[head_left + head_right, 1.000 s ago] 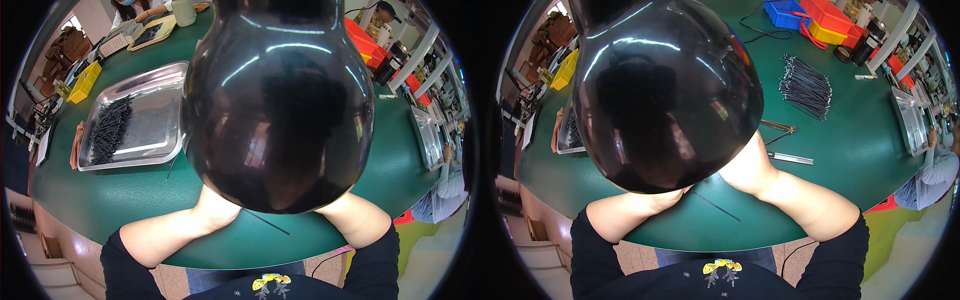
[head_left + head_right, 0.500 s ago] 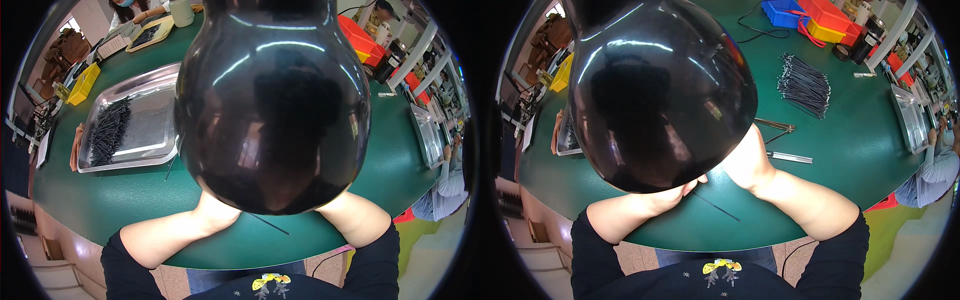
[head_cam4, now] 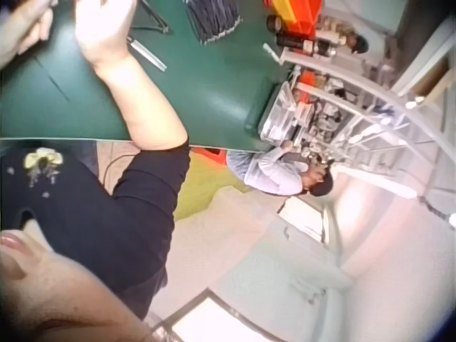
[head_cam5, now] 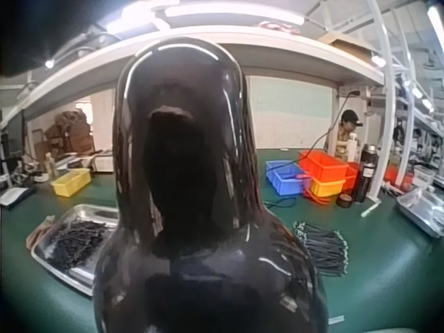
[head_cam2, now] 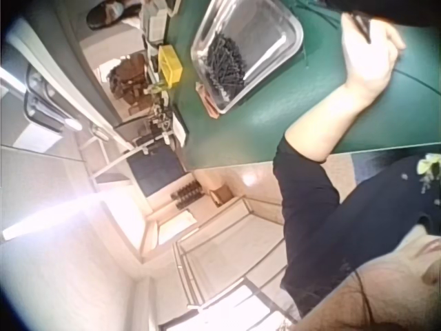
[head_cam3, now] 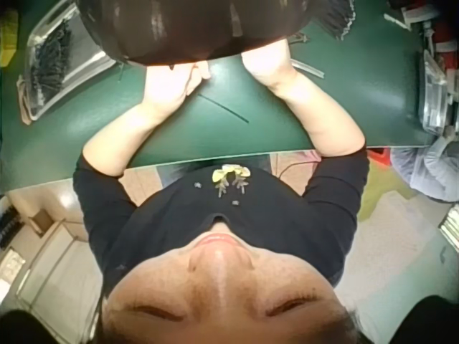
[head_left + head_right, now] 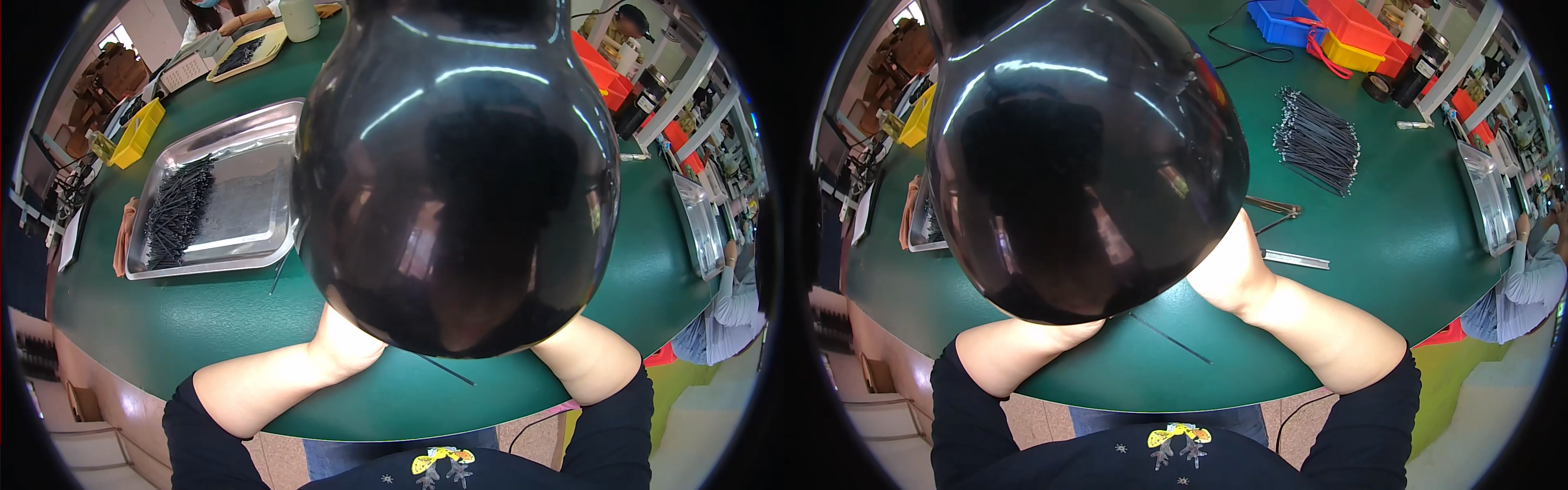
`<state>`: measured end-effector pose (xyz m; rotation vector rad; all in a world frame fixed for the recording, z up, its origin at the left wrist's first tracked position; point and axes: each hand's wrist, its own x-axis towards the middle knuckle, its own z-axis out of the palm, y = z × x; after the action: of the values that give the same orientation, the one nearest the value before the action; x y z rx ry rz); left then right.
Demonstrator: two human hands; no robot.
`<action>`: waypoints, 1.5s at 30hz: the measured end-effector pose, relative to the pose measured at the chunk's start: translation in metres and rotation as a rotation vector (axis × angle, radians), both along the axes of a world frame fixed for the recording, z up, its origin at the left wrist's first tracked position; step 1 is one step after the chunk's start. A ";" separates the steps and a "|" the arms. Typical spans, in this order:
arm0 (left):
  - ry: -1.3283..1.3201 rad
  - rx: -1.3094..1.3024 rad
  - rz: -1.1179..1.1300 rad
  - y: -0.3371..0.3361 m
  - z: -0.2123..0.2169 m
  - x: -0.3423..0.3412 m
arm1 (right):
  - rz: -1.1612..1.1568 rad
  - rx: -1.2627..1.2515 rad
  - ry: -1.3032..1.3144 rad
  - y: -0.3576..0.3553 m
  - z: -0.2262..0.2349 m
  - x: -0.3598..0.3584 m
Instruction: Assembling small electronic components and cable ties at a factory workstation.
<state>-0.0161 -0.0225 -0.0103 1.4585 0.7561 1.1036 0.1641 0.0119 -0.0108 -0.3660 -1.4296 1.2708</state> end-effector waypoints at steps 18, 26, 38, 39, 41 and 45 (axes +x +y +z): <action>-0.089 -0.002 0.002 -0.001 0.000 0.004 | 0.048 -0.124 0.100 -0.009 0.011 -0.008; -0.161 -0.034 0.000 0.001 -0.003 0.008 | 0.069 -0.184 0.144 -0.010 0.016 -0.010; -0.129 -0.009 -0.042 -0.001 0.004 0.009 | 0.111 -0.269 0.209 -0.008 0.028 -0.014; -0.213 -0.033 -0.014 -0.001 0.007 0.011 | 0.116 -0.275 0.213 -0.008 0.029 -0.012; -0.170 -0.030 -0.028 0.000 0.009 0.010 | 0.125 -0.290 0.222 -0.011 0.030 -0.009; -0.027 -0.063 -0.088 0.001 0.008 0.005 | 0.218 -0.362 0.321 -0.011 0.033 -0.007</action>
<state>-0.0112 -0.0211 -0.0026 1.4081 0.6956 1.0223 0.1567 0.0013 0.0221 -0.2350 -0.9857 1.6895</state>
